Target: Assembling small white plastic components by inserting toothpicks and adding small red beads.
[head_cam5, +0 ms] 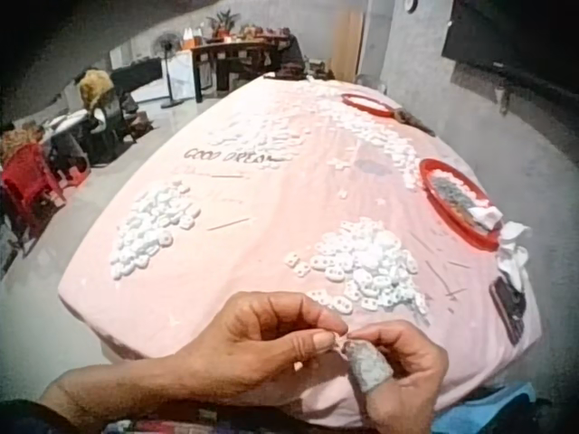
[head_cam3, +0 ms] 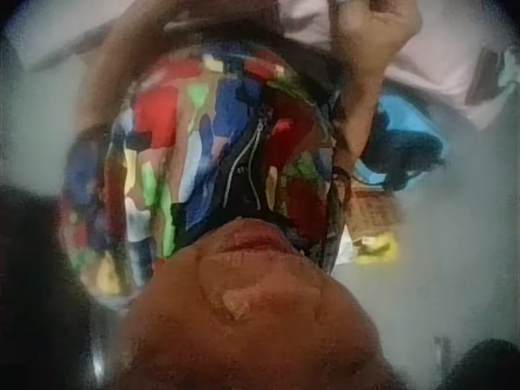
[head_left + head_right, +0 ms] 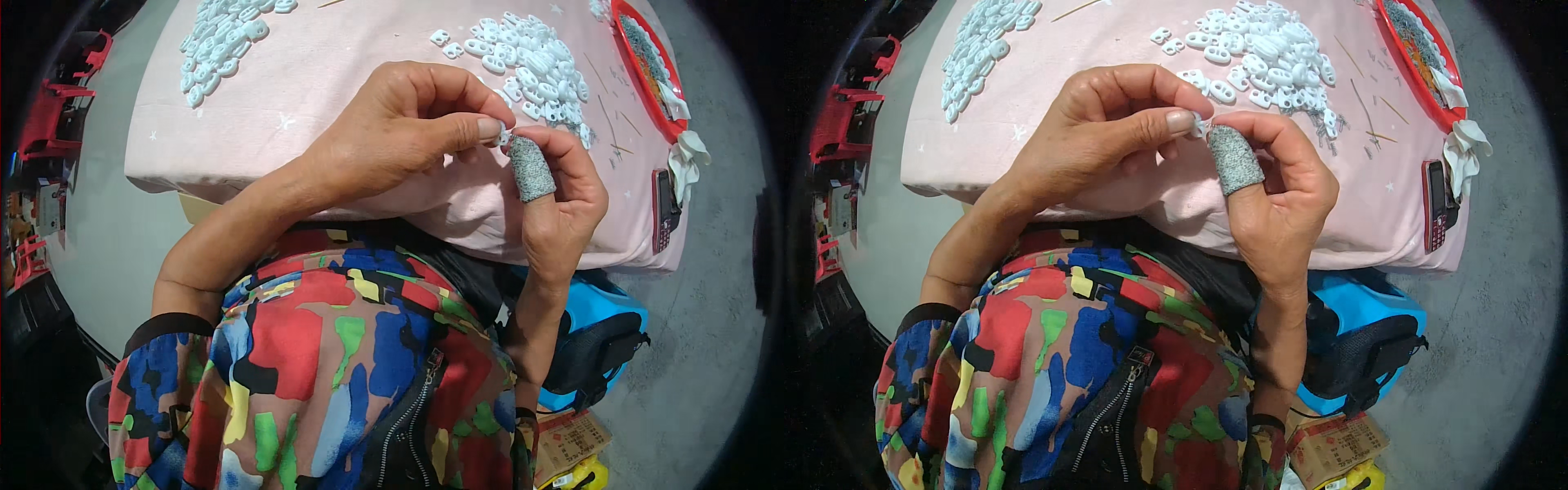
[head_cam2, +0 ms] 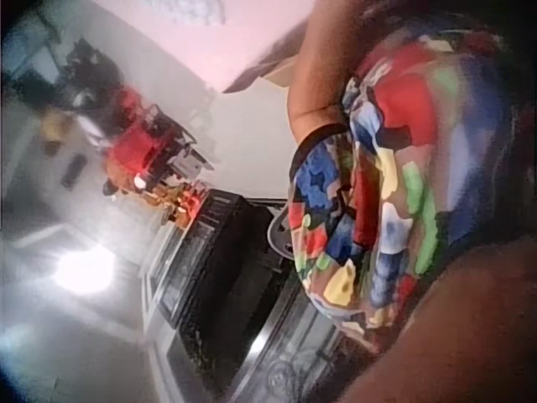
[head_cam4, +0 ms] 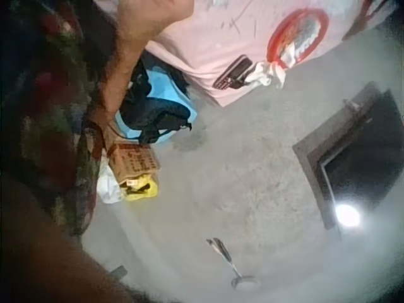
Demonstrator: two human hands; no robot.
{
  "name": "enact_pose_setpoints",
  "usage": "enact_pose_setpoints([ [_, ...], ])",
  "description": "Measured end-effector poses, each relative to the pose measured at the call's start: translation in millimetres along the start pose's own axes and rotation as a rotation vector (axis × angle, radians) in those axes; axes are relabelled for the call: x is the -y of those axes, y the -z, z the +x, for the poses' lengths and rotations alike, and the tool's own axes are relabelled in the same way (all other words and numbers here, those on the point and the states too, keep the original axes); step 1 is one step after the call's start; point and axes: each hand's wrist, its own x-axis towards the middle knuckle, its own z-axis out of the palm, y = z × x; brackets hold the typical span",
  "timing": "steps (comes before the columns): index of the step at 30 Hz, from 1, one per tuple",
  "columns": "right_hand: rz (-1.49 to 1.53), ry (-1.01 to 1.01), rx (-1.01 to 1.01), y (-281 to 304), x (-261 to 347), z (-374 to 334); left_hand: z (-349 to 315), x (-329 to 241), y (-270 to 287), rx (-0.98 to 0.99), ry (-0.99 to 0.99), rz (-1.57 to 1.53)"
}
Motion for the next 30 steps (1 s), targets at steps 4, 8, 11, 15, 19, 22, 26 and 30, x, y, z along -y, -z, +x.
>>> enact_pose_setpoints([
  [4,-0.035,0.033,-0.03,-1,-3,0,-2,-5,0,-0.009,0.036,0.012],
  [8,-0.015,0.04,-0.033,-2,-3,-1,-2,2,1,0.008,-0.028,0.018],
  [11,-0.021,0.044,-0.023,-2,-4,-2,-1,5,1,-0.003,-0.075,0.006],
  [15,-0.032,0.054,-0.021,-4,-4,-2,-2,5,1,0.005,-0.11,0.082],
  [19,-0.06,0.073,-0.026,-4,-6,-3,-3,6,2,-0.022,-0.124,0.135],
  [22,-0.116,0.059,-0.026,-3,-4,-3,-3,8,2,-0.019,-0.158,0.15],
  [26,-0.15,0.042,-0.036,-5,-5,-4,-3,8,2,-0.034,-0.167,0.204],
  [30,-0.125,0.055,-0.044,-6,-7,-2,-3,9,2,-0.039,-0.156,0.194],
])
